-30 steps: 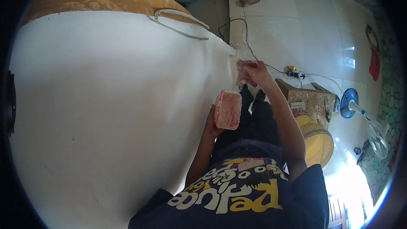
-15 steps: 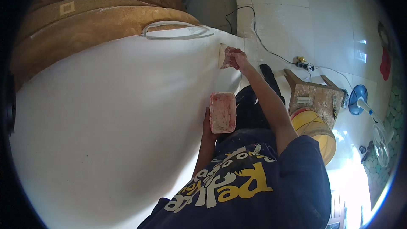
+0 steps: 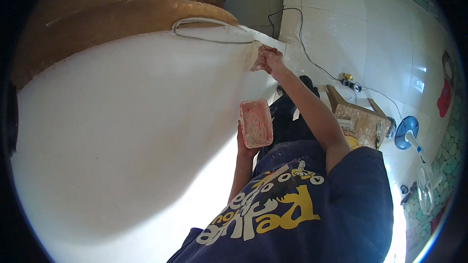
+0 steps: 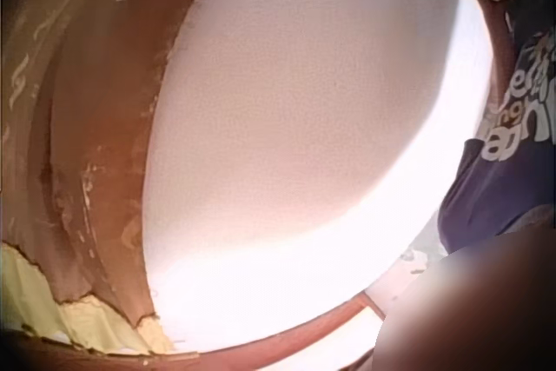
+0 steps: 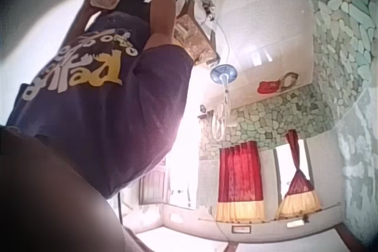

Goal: Applying wall putty/filler to a wall using a spatula and a plastic container.

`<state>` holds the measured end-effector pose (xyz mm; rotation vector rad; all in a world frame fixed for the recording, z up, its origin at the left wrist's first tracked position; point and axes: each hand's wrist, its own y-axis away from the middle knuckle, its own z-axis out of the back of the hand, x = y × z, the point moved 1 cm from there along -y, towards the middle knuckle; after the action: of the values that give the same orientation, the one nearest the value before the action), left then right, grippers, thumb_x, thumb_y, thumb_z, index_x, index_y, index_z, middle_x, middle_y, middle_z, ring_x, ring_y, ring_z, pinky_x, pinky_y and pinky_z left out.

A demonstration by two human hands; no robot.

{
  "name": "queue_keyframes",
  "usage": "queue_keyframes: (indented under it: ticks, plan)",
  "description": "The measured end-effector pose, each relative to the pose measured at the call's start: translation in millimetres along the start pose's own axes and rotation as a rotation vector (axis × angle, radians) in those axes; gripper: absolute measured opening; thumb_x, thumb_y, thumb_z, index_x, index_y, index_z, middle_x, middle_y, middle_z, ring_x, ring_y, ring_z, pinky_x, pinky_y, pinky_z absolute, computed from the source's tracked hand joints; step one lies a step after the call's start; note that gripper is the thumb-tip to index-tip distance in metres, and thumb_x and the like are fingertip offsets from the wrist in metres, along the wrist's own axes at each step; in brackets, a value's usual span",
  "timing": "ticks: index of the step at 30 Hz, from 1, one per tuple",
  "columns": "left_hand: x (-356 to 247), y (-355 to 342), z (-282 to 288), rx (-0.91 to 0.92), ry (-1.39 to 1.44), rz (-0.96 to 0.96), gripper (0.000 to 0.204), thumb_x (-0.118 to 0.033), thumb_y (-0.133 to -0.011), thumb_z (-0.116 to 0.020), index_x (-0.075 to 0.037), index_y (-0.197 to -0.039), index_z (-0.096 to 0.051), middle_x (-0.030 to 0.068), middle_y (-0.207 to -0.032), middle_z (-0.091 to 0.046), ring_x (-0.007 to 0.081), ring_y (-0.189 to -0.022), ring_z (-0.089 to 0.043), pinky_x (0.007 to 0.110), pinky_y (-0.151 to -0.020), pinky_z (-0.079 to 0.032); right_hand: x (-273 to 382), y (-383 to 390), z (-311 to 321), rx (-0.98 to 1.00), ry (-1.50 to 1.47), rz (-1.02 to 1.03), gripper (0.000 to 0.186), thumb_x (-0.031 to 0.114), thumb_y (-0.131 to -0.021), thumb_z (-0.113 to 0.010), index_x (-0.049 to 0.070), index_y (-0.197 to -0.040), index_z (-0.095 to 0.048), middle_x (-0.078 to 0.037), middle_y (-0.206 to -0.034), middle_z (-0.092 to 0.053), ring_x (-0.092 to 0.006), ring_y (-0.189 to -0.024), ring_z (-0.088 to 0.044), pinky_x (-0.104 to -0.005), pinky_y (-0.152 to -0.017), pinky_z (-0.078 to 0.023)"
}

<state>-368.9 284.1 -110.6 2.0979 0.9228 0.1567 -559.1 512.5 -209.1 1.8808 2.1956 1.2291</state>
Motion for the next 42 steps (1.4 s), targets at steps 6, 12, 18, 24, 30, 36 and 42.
queue_keyframes:
  ticks: [6, 12, 18, 24, 30, 36, 42]
  plan:
    - [9, 0, -3, 0.005, 0.093, -0.021, 0.071, -0.06, -0.095, -0.048, -0.012, -0.147, -0.039, 0.0166, -0.139, -0.052, 0.0364, -0.121, -0.057, 0.054, -0.099, -0.05, 15, 22, -24, -0.158, -0.035, 0.092, 0.018, 0.009, -0.087, -0.058, 0.004, -0.103, -0.064, -0.003, -0.083, -0.063, -0.0167, -0.065, -0.063, -0.0298, -0.054, -0.05]
    - [12, 1, 2, 0.093, 0.064, -0.027, 0.07, -0.062, -0.098, -0.038, -0.011, -0.146, -0.041, 0.015, -0.141, -0.052, 0.0339, -0.124, -0.054, 0.051, -0.104, -0.046, 40, 32, -61, -0.22, -0.018, 0.035, 0.01, 0.004, -0.088, -0.057, 0.006, -0.094, -0.065, -0.004, -0.082, -0.065, -0.0156, -0.064, -0.063, -0.0317, -0.051, -0.051]
    - [13, -4, 8, 0.002, 0.08, -0.037, 0.071, -0.063, -0.098, -0.04, -0.011, -0.145, -0.042, 0.0151, -0.141, -0.052, 0.0341, -0.123, -0.055, 0.052, -0.103, -0.046, 47, 41, -64, -0.165, -0.014, 0.064, 0.016, 0.003, -0.084, -0.061, 0.005, -0.099, -0.064, -0.005, -0.082, -0.063, -0.0193, -0.07, -0.065, -0.0333, -0.056, -0.055]
    - [12, -8, 3, 0.072, 0.103, -0.034, 0.074, -0.061, -0.095, -0.048, -0.011, -0.148, -0.037, 0.0174, -0.141, -0.051, 0.037, -0.124, -0.054, 0.054, -0.101, -0.048, 62, 48, -90, -0.173, 0.075, 0.045, 0.018, 0.003, -0.083, -0.062, 0.006, -0.101, -0.063, -0.004, -0.082, -0.063, -0.0172, -0.066, -0.062, -0.0315, -0.056, -0.053]
    - [14, -6, -3, 0.075, 0.114, -0.076, 0.07, -0.059, -0.096, -0.048, -0.011, -0.148, -0.039, 0.0159, -0.141, -0.051, 0.0356, -0.124, -0.054, 0.053, -0.101, -0.048, 78, 55, -68, 0.081, -0.067, 0.128, 0.018, 0.003, -0.084, -0.063, 0.006, -0.101, -0.064, -0.002, -0.08, -0.06, -0.0149, -0.063, -0.059, -0.0293, -0.05, -0.048]
    - [10, -4, 4, 0.045, 0.131, -0.094, 0.07, -0.061, -0.098, -0.041, -0.011, -0.147, -0.04, 0.0157, -0.141, -0.051, 0.0349, -0.124, -0.054, 0.052, -0.103, -0.047, 40, 32, 51, -0.239, 0.203, 0.001, 0.003, 0.009, -0.088, -0.06, 0.008, -0.091, -0.06, -0.002, -0.076, -0.058, -0.0144, -0.054, -0.054, -0.0309, -0.045, -0.045]
    - [1, 0, 16, 0.026, 0.106, -0.039, 0.07, -0.062, -0.098, -0.04, -0.011, -0.146, -0.041, 0.0154, -0.141, -0.051, 0.0339, -0.124, -0.055, 0.051, -0.103, -0.046, -35, 61, 50, -0.081, 0.073, 0.048, 0.011, 0.008, -0.094, -0.059, 0.002, -0.102, -0.066, -0.007, -0.086, -0.064, -0.015, -0.063, -0.059, -0.0325, -0.06, -0.052]
